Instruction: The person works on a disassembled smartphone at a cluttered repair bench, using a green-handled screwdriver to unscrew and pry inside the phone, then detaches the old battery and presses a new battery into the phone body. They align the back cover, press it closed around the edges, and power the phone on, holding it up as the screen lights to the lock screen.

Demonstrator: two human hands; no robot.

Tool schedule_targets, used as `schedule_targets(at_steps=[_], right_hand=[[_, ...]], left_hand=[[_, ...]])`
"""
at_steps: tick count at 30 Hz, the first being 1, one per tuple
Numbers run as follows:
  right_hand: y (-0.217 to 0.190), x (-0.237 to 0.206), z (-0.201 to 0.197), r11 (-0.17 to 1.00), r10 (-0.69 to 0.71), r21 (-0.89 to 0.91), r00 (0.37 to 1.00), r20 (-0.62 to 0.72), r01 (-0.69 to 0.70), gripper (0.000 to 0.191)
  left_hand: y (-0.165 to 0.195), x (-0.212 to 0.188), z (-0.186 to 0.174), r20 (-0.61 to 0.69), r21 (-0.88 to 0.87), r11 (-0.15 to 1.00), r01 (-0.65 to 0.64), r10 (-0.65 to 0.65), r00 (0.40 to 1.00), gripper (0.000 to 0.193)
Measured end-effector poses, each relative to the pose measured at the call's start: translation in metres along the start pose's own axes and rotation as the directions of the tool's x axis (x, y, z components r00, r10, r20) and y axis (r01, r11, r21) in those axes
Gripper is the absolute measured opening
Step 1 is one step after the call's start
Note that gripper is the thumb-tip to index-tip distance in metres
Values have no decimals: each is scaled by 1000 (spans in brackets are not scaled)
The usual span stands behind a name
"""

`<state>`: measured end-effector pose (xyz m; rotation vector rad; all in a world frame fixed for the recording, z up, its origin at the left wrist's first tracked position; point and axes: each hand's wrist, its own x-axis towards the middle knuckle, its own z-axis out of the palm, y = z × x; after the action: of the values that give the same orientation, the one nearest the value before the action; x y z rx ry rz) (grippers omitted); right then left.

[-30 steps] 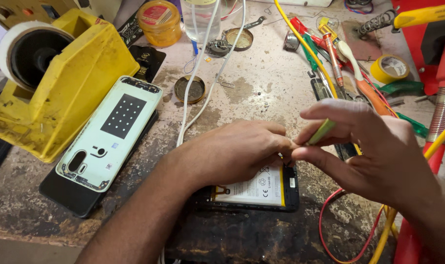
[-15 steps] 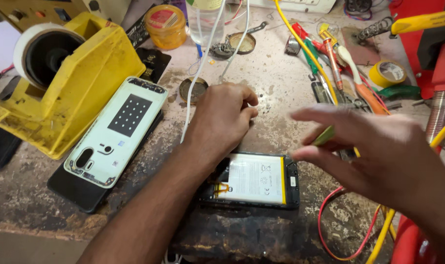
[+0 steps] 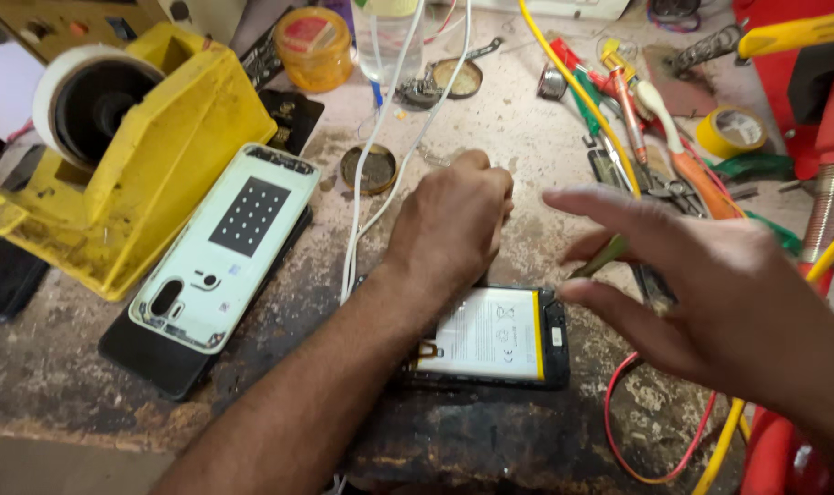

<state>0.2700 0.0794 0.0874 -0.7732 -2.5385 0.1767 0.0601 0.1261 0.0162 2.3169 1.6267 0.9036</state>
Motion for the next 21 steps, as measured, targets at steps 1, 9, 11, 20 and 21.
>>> schedule_targets(at_steps=[1, 9, 11, 20, 21], right_hand=[[1, 0, -1, 997, -73, 27, 997, -12, 73, 64], [1, -7, 4, 997, 59, 46, 998, 25, -60, 51], [-2, -7, 5, 991, 120, 55, 992, 30, -121, 51], [4, -6, 9, 997, 70, 12, 997, 8, -70, 55], [5, -6, 11, 993, 97, -70, 995, 4, -97, 58]], left_hand=[[1, 0, 0, -41, -33, 999, -13, 12, 999, 18], [3, -12, -10, -121, -210, 978, 7, -33, 992, 25], [-1, -11, -13, -118, -239, 970, -35, 7, 993, 22], [-5, -10, -5, -35, -292, 939, -183, 181, 983, 15], [-4, -10, -5, -4, -301, 939, -168, 174, 985, 16]])
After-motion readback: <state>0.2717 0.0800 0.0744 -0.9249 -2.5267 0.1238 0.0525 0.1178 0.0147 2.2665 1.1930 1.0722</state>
